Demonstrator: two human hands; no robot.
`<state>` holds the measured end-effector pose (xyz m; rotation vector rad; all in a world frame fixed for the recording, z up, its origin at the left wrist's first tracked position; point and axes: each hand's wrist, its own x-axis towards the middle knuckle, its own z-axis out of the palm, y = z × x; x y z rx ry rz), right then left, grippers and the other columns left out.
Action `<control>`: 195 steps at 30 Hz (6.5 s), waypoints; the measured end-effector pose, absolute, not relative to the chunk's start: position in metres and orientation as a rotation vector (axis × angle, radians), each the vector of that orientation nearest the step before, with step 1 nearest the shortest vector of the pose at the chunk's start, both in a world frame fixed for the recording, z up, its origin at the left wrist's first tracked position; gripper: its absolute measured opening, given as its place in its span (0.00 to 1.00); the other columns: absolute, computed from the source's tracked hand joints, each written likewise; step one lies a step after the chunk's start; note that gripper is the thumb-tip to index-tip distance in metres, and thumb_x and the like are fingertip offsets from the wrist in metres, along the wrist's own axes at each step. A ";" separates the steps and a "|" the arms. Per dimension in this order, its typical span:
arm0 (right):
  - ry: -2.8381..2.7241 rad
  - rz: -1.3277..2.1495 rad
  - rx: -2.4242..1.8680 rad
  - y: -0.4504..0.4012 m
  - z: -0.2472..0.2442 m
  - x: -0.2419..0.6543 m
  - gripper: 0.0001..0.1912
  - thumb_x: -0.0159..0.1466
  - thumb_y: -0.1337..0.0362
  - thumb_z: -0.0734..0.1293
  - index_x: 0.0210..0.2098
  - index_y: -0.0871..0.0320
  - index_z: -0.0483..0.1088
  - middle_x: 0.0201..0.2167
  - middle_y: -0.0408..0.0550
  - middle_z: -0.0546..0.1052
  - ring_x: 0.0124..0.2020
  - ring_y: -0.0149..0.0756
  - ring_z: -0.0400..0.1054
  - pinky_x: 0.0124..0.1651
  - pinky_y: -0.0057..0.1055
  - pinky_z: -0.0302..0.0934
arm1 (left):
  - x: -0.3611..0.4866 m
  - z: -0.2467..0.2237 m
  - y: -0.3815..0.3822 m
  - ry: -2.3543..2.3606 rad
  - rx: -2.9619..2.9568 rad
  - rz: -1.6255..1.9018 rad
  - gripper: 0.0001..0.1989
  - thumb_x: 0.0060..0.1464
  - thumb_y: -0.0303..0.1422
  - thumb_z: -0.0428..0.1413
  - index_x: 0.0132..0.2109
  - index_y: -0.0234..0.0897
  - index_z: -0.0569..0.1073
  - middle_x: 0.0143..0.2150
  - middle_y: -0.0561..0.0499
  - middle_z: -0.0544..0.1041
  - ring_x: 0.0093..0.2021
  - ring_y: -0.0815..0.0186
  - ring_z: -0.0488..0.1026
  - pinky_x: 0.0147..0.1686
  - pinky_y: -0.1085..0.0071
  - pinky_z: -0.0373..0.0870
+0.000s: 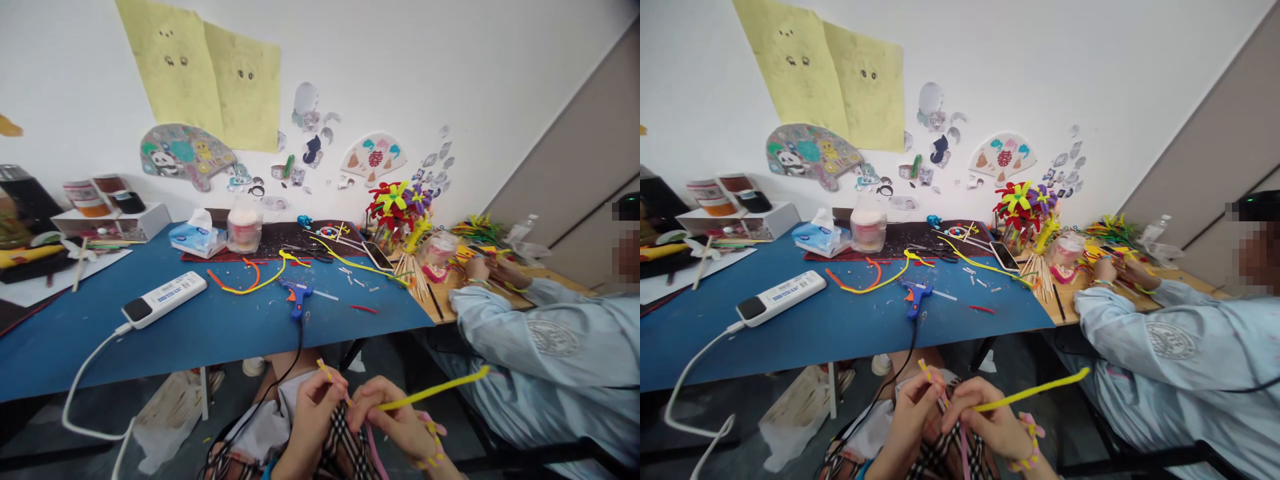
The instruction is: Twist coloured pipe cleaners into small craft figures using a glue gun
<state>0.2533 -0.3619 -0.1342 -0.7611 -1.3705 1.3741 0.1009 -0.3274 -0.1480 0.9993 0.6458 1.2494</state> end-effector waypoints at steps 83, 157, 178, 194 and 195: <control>-1.552 0.426 -0.530 -0.181 0.034 0.209 0.02 0.58 0.68 0.68 0.32 0.56 0.71 0.30 0.46 0.78 0.33 0.34 0.73 0.38 0.31 0.69 | 0.069 0.043 -0.169 0.563 1.479 1.676 0.08 0.54 0.34 0.55 0.32 0.33 0.72 0.28 0.50 0.73 0.30 0.68 0.71 0.32 0.74 0.67; -2.088 -0.035 -0.910 -0.027 0.019 0.207 0.06 0.64 0.66 0.58 0.35 0.57 0.67 0.30 0.43 0.75 0.30 0.30 0.68 0.34 0.25 0.57 | 0.031 0.041 -0.018 0.487 2.442 1.500 0.05 0.53 0.30 0.58 0.30 0.35 0.71 0.30 0.51 0.74 0.32 0.68 0.71 0.34 0.73 0.68; -2.080 -0.296 -0.833 -0.025 0.011 0.207 0.04 0.60 0.68 0.63 0.34 0.58 0.69 0.31 0.47 0.77 0.33 0.33 0.71 0.37 0.28 0.61 | 0.034 0.039 -0.015 0.484 2.439 1.387 0.09 0.49 0.35 0.61 0.37 0.37 0.73 0.41 0.47 0.70 0.44 0.61 0.68 0.46 0.66 0.65; -2.207 -0.384 -0.849 -0.035 0.010 0.200 0.10 0.63 0.61 0.60 0.27 0.58 0.65 0.22 0.43 0.72 0.24 0.30 0.65 0.27 0.27 0.48 | 0.044 0.019 0.000 0.324 1.640 1.115 0.28 0.38 0.30 0.67 0.49 0.34 0.70 0.40 0.44 0.78 0.34 0.61 0.76 0.28 0.73 0.72; -2.216 -0.360 -0.849 -0.036 0.011 0.200 0.10 0.63 0.60 0.61 0.27 0.58 0.65 0.23 0.42 0.72 0.24 0.29 0.65 0.27 0.27 0.48 | 0.045 0.018 0.000 0.337 1.612 1.111 0.26 0.37 0.29 0.67 0.47 0.33 0.71 0.39 0.43 0.79 0.32 0.63 0.76 0.27 0.74 0.72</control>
